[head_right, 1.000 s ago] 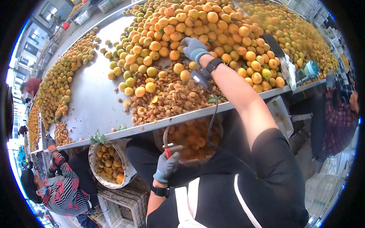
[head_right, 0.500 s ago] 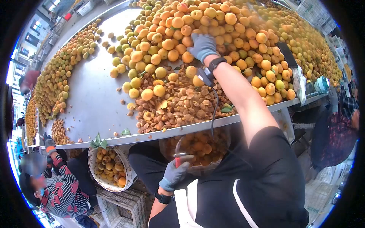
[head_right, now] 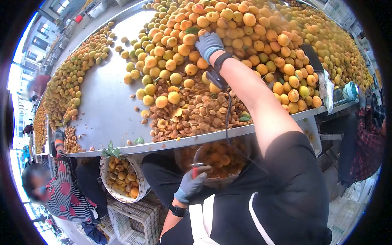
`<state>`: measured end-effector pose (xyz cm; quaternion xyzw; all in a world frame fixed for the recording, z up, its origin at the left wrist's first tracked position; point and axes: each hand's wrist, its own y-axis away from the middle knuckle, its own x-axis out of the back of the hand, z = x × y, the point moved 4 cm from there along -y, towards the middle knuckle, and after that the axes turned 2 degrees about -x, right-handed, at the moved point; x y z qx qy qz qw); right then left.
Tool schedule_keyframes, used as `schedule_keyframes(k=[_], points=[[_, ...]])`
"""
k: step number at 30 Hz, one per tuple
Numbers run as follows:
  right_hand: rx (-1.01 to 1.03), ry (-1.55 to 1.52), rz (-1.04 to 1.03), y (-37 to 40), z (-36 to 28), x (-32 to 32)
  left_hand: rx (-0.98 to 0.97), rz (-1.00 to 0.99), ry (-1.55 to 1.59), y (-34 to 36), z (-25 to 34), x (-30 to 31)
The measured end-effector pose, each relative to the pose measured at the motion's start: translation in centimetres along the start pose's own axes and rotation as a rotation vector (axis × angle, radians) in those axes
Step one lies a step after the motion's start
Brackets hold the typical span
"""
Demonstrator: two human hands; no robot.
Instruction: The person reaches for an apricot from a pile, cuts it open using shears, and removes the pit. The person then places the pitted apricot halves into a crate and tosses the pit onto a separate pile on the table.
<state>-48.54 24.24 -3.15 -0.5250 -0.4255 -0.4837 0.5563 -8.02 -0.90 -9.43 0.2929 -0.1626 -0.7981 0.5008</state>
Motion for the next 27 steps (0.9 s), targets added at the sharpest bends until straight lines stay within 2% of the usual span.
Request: schedule_keyframes(k=[1,5,7,9,11,12,15,19,21,23,24,25,27], points=[[0.016,0.052,-0.003,-0.1,-0.2,-0.2,-0.083,0.014,0.014,-0.1,0.1,0.0],[0.125,0.163,0.008,1.1,-0.2,0.5,-0.02,-0.025,0.037,0.3,0.4,0.1],[0.089,0.043,-0.061,2.7,0.5,1.6,0.022,-0.018,0.054,0.4,0.5,0.0],[0.03,-0.021,-0.041,3.8,1.9,1.2,-0.007,-0.014,0.051,0.3,0.5,0.0],[0.102,-0.11,-0.195,5.1,3.0,1.1,-0.026,-0.012,0.045,0.3,0.3,0.0],[0.051,-0.206,-0.272,5.3,3.8,1.1,-0.03,-0.013,0.028,0.3,0.2,0.0],[-0.04,-0.302,-0.214,6.0,5.6,0.3,-0.02,-0.02,-0.007,0.4,0.9,-0.5],[-0.047,-0.386,-0.154,7.3,6.4,-0.1,0.003,-0.004,0.027,0.6,0.5,-0.6],[-0.084,-0.447,-0.186,7.9,6.3,-0.2,-0.003,0.007,0.017,0.8,0.7,-0.7],[-0.104,-0.473,-0.004,9.3,6.0,0.4,-0.049,0.006,-0.004,1.1,1.1,-0.8],[-0.107,-0.589,0.111,10.0,6.1,0.9,-0.055,0.01,-0.011,1.3,1.3,-0.8],[-0.106,-0.591,0.116,10.5,6.1,0.9,-0.038,0.015,-0.001,1.6,1.5,-0.9],[-0.223,-1.507,0.156,12.5,6.7,0.8,-0.025,0.011,0.012,1.6,1.3,-1.1]])
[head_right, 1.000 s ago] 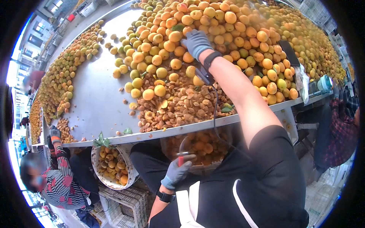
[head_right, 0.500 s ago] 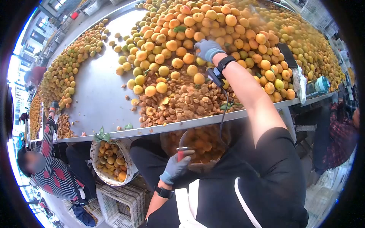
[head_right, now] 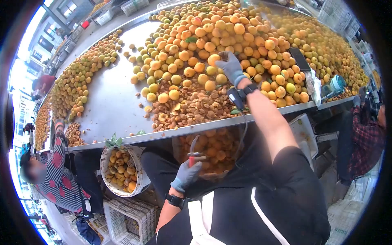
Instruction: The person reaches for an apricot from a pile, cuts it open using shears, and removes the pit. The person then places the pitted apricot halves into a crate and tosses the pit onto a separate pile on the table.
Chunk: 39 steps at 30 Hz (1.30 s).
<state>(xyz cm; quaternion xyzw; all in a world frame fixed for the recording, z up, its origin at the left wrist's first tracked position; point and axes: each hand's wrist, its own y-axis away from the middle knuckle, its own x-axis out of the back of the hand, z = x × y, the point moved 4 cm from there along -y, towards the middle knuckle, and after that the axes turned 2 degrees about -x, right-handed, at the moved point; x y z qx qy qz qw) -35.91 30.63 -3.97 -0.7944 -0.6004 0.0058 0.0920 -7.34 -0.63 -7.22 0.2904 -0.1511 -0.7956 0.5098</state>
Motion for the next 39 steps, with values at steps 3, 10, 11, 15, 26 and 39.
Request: schedule_keyframes(k=[3,10,11,15,26,39], points=[[-0.466,-1.254,-0.312,6.6,-4.0,-0.4,-0.047,0.005,0.01,-0.1,-0.3,0.1],[-0.222,-0.894,-0.375,17.9,-8.7,-0.5,-0.132,-0.036,0.057,0.9,1.1,-0.5],[-0.208,-0.927,-0.45,19.0,-8.8,-0.5,-0.121,-0.033,0.058,1.2,1.3,-0.6],[-0.234,-0.802,-0.44,24.1,-9.0,-0.2,-0.314,0.028,-0.18,2.3,2.7,-1.5],[-0.71,-1.458,-0.439,29.2,-7.6,-3.6,-0.378,0.061,-0.326,4.9,4.6,-3.1],[-0.742,-1.252,-0.614,28.6,-9.8,-7.0,-0.748,0.467,-0.988,6.1,6.9,-1.4]])
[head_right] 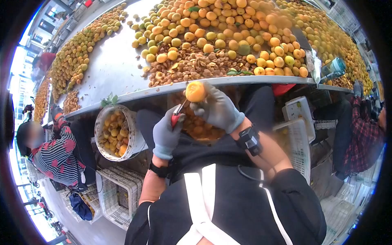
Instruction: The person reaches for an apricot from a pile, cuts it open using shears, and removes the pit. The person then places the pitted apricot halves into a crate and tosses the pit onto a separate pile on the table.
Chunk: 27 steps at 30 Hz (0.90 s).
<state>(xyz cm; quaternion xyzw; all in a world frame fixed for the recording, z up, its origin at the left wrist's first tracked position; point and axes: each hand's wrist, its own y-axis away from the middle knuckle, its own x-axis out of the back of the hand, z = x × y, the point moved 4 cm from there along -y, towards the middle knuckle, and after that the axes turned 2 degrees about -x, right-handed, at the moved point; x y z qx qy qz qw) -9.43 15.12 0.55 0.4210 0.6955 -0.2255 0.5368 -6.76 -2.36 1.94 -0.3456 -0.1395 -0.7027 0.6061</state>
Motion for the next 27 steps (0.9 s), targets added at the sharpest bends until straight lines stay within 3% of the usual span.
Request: schedule_keyframes(k=[5,7,10,17,19,20,22,27], points=[[0.023,-0.013,0.035,1.3,0.9,-1.1,-0.09,0.01,-0.114,0.2,-0.2,-0.4],[0.081,0.277,0.092,2.0,0.7,-1.3,-0.147,0.013,-0.162,0.2,-0.2,-0.5],[0.075,0.291,0.007,2.7,0.6,-0.3,-0.211,0.022,-0.19,0.1,-0.1,-0.6],[0.026,0.267,0.093,3.2,1.2,-1.0,-0.24,0.011,-0.256,0.2,-0.1,-0.9],[0.093,0.23,0.296,3.3,1.3,-1.5,-0.264,0.021,-0.285,0.2,0.2,-1.0],[0.094,0.228,0.296,3.4,1.3,-1.0,-0.264,0.019,-0.286,0.3,0.3,-1.1],[0.103,0.283,0.067,3.7,1.2,-0.8,-0.264,0.028,-0.359,0.3,0.3,-1.4],[0.052,0.305,0.133,4.4,0.8,-0.7,-0.267,0.032,-0.506,0.1,0.1,-2.4]])
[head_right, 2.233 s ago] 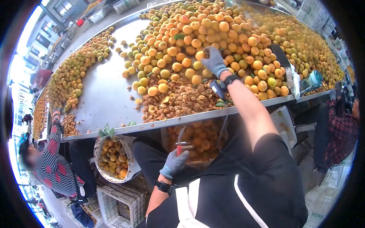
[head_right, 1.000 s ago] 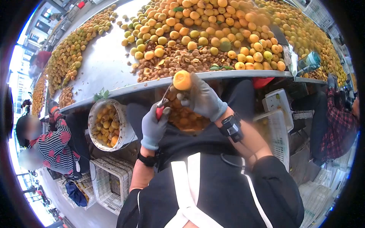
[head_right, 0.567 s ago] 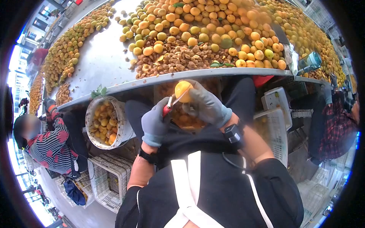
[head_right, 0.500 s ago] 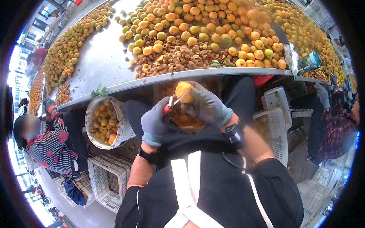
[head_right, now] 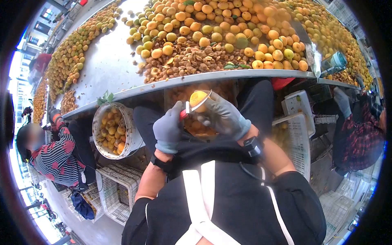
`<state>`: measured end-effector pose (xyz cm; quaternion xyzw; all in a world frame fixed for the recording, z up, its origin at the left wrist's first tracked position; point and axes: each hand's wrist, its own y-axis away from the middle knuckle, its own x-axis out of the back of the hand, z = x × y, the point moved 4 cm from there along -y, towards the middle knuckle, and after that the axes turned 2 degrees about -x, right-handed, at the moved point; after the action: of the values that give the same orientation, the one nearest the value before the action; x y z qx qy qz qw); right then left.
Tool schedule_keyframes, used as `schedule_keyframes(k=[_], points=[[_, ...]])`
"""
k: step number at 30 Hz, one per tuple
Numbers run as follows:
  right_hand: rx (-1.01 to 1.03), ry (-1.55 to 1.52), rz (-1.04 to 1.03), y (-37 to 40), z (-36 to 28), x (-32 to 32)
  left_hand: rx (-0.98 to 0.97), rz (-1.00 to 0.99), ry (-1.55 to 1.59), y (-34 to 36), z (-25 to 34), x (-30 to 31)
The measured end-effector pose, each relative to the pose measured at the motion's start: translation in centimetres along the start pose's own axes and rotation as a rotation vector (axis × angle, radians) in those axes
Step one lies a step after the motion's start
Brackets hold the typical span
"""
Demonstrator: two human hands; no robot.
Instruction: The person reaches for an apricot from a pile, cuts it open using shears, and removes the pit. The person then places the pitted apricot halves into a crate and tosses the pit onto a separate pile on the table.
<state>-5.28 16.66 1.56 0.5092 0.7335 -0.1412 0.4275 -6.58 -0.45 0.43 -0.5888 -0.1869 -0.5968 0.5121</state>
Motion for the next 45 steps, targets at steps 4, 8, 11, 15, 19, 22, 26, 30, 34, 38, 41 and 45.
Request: schedule_keyframes(k=[4,8,11,15,19,22,26,30,34,38,41,45], points=[[-0.039,0.002,0.059,0.4,0.0,1.0,-0.038,-0.018,-0.062,-0.7,0.1,-0.9],[-0.051,-0.074,0.15,1.0,-0.2,1.7,-0.031,-0.026,-0.052,-2.0,-0.7,-2.5],[0.057,-0.024,-0.062,2.4,-1.7,-0.1,0.164,-0.173,-0.134,-2.5,-4.3,-4.8],[0.172,-0.083,-0.153,1.8,-2.9,-1.1,0.181,-0.029,0.128,-2.9,-2.5,-3.7],[0.193,-0.133,-0.024,0.7,-2.5,1.6,0.427,-0.191,0.864,-3.3,-2.2,-6.0],[0.176,-0.133,0.04,0.6,-2.0,3.3,0.659,-0.343,1.198,-2.6,-1.1,-5.7],[0.19,-0.229,0.018,0.6,-2.1,4.8,0.672,-0.317,1.321,-2.9,0.0,-4.1],[0.139,-0.286,0.011,-0.1,-2.2,4.7,0.49,-0.267,1.048,-2.7,0.5,-3.4],[0.224,-0.077,-0.033,-1.0,-2.9,4.2,0.299,-0.246,0.582,-3.3,1.5,-1.3],[0.231,-0.099,-0.034,-0.6,-3.4,3.5,0.217,-0.171,0.567,-3.5,2.1,-0.1],[0.182,-0.14,0.132,-0.9,-3.2,4.8,0.198,-0.165,0.569,-3.7,2.6,0.4],[0.176,-0.019,0.012,-0.4,-3.3,4.4,0.165,-0.228,0.564,-3.0,3.0,0.2]])
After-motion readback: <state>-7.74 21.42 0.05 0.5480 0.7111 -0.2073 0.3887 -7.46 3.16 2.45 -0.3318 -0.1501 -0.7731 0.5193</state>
